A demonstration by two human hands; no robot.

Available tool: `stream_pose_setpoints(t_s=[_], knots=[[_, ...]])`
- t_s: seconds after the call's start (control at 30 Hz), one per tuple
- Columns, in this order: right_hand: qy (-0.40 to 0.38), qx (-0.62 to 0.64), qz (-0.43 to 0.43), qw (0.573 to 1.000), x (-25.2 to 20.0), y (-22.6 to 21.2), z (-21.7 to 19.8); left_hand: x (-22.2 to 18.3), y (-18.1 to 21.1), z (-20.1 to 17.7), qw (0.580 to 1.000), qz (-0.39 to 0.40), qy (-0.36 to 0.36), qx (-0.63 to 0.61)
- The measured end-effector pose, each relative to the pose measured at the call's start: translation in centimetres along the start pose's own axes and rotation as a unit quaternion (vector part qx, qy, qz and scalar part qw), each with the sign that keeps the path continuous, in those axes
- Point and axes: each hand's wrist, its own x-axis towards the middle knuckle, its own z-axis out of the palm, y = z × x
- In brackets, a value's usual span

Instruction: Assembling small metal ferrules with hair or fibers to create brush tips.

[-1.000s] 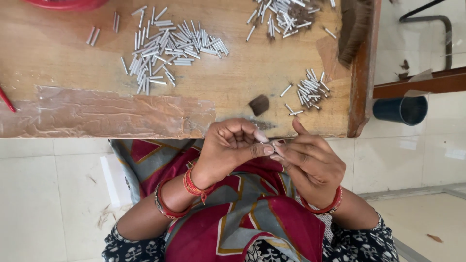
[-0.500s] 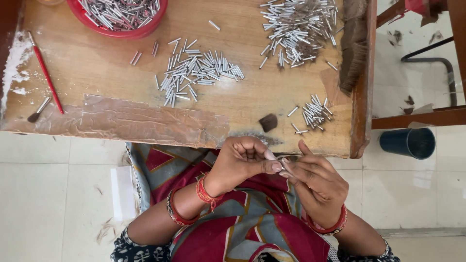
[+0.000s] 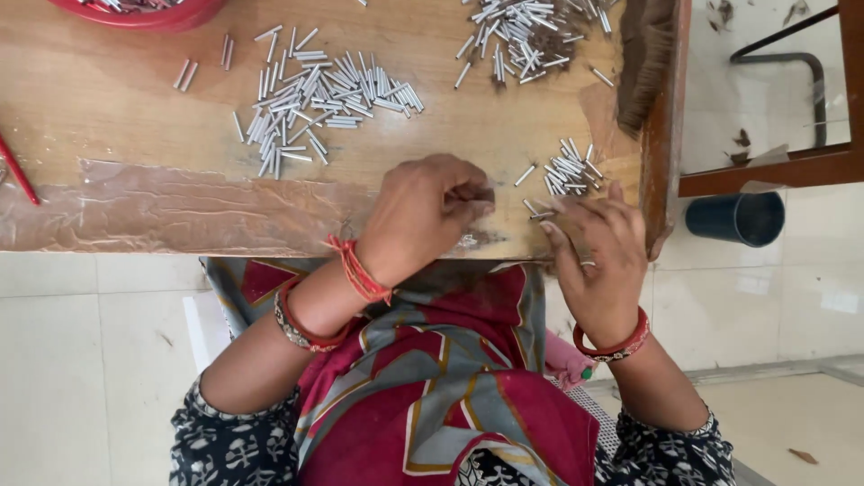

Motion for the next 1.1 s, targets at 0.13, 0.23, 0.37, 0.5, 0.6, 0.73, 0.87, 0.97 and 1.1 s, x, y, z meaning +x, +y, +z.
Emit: stream_pose_setpoints(t_s=[0.13,0.23,0.37,0.5,0.6,0.73,0.87,0.97,1.1], knots=[[-0.083,-0.057,-0.042,0.994,-0.8,0.3,1.3,1.6,-1.7,0.7,0.997,0.013,-0.029,0.067],[-0.121,-0.058,-0.06,0.989,-1.1,0.4,2.0,1.7,-1.8,1.1,0.989,0.075,-0.027,0.121],[-0.099,-0.071,-0.079,0.989,-0.8,0.2,1.9,1.2,-1.3,1.6,0.992,0.036,-0.078,0.096],[-0.105,-0.077,-0.088,0.988,-0.7,-0.2,1.5,1.0,-1.3,1.7,0.992,0.04,-0.08,0.088],[-0.092,-0.062,-0.099,0.989,-0.8,-0.4,1.1,1.1,-0.7,1.0,0.995,0.032,-0.078,0.048],[-0.074,-0.049,-0.111,0.99,-1.0,-0.2,1.6,1.3,-0.9,1.1,0.99,0.051,-0.098,0.085],[-0.064,-0.08,-0.124,0.987,-1.1,0.0,2.2,1.6,-1.5,1.6,0.985,0.049,-0.11,0.124],[-0.071,-0.086,-0.132,0.985,-0.7,-0.4,2.2,1.7,-1.7,1.8,0.982,0.06,-0.111,0.142],[-0.098,-0.082,-0.141,0.982,-0.1,-0.9,2.0,1.9,-1.0,1.9,0.975,0.069,-0.111,0.178]])
